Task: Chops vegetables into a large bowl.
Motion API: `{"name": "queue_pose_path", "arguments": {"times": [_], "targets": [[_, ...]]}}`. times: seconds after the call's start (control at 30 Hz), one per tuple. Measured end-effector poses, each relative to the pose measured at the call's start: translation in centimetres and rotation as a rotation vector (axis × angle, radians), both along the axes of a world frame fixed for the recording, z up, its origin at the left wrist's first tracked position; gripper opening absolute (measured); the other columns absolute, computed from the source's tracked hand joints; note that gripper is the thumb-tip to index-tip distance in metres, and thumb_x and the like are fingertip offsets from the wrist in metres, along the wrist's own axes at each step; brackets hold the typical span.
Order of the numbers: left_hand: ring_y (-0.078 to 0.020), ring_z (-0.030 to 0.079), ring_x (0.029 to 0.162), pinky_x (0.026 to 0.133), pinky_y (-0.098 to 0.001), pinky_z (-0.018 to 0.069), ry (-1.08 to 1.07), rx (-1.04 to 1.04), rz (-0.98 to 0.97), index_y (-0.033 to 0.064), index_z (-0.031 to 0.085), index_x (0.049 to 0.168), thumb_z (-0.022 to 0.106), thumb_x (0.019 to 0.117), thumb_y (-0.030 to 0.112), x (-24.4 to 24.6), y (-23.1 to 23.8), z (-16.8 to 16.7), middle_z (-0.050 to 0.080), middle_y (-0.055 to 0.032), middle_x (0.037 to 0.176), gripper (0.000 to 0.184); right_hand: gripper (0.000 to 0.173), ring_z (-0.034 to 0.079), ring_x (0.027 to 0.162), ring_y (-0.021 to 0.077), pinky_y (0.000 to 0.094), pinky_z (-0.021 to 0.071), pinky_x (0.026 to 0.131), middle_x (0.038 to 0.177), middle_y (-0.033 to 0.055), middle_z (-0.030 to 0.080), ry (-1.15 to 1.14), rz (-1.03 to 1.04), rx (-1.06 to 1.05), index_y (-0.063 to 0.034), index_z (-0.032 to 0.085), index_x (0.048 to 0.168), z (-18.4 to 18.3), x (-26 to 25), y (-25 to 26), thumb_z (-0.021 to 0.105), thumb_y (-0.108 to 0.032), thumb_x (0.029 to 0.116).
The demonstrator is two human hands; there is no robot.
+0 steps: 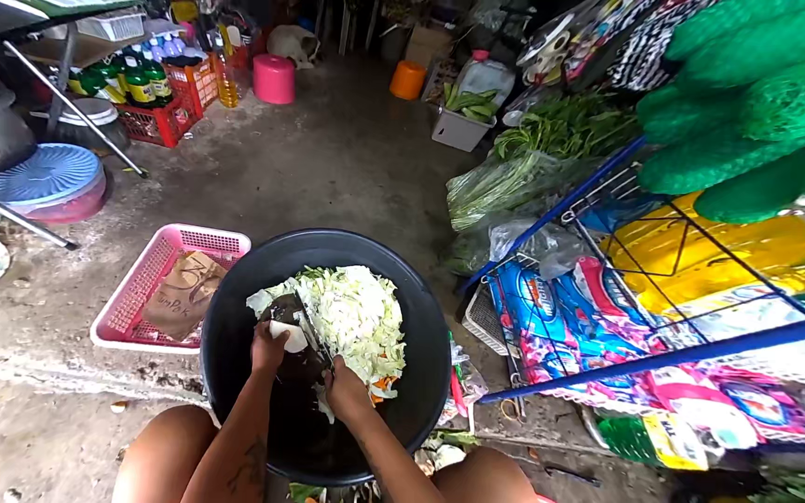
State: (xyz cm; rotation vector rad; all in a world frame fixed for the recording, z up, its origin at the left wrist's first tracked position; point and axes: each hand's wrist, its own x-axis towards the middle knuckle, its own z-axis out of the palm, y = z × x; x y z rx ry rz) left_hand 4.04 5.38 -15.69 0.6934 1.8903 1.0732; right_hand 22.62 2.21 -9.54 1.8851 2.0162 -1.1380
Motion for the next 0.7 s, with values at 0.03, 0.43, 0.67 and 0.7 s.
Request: {"name": "queue_pose_path", "arguments": {"times": [0.03, 0.43, 0.67, 0.7], "targets": [[-0.0393, 0.067, 0.113, 0.094, -0.0554, 0.0557, 0.037, -0.027, -0.009, -0.0006, 0.044, 0.146, 0.073, 0.0955, 0.013, 0.1, 0.0, 0.2, 0.062, -0.0272, 0.132, 0.060, 0.046, 0.067, 0.119, 0.0374, 0.0566, 0.0537, 0.099, 0.126, 0.0210, 0.068, 0.001, 0.005, -0.007, -0.0091, 0.043, 0.147, 0.3, -0.1, -0.6, 0.040, -0.038, 0.1117], [-0.0388, 0.062, 0.125, 0.105, -0.0555, 0.0499, 0.141, -0.137, -0.043, 0.0006, 0.045, 0.148, 0.077, 0.0933, 0.019, -0.2, -0.4, 1.3, 0.061, -0.0257, 0.135, 0.066, 0.049, 0.066, 0.122, 0.0392, 0.0579, 0.0519, 0.102, 0.131, 0.0230, 0.066, 0.052, -0.016, -0.082, -0.0092, 0.039, 0.153, -4.1, -2.4, 0.4, 0.045, -0.034, 0.1109], [-0.0373, 0.068, 0.111, 0.092, -0.0510, 0.0582, -0.094, -0.101, 0.114, -0.0023, 0.047, 0.143, 0.074, 0.0960, 0.014, -0.6, -0.6, -0.1, 0.061, -0.0281, 0.131, 0.057, 0.047, 0.066, 0.120, 0.0378, 0.0574, 0.0524, 0.101, 0.127, 0.0212, 0.067, 0.022, 0.009, -0.018, -0.0089, 0.044, 0.148, -2.0, 0.6, -1.1, 0.044, -0.038, 0.1106], [-0.0373, 0.068, 0.110, 0.092, -0.0510, 0.0584, -0.096, -0.102, 0.122, -0.0027, 0.047, 0.142, 0.074, 0.0956, 0.014, -0.6, -0.6, 0.0, 0.062, -0.0281, 0.130, 0.056, 0.046, 0.067, 0.119, 0.0372, 0.0566, 0.0530, 0.100, 0.126, 0.0207, 0.068, 0.001, 0.026, -0.011, -0.0093, 0.045, 0.147, -1.3, 0.3, -1.5, 0.043, -0.038, 0.1110]]}}
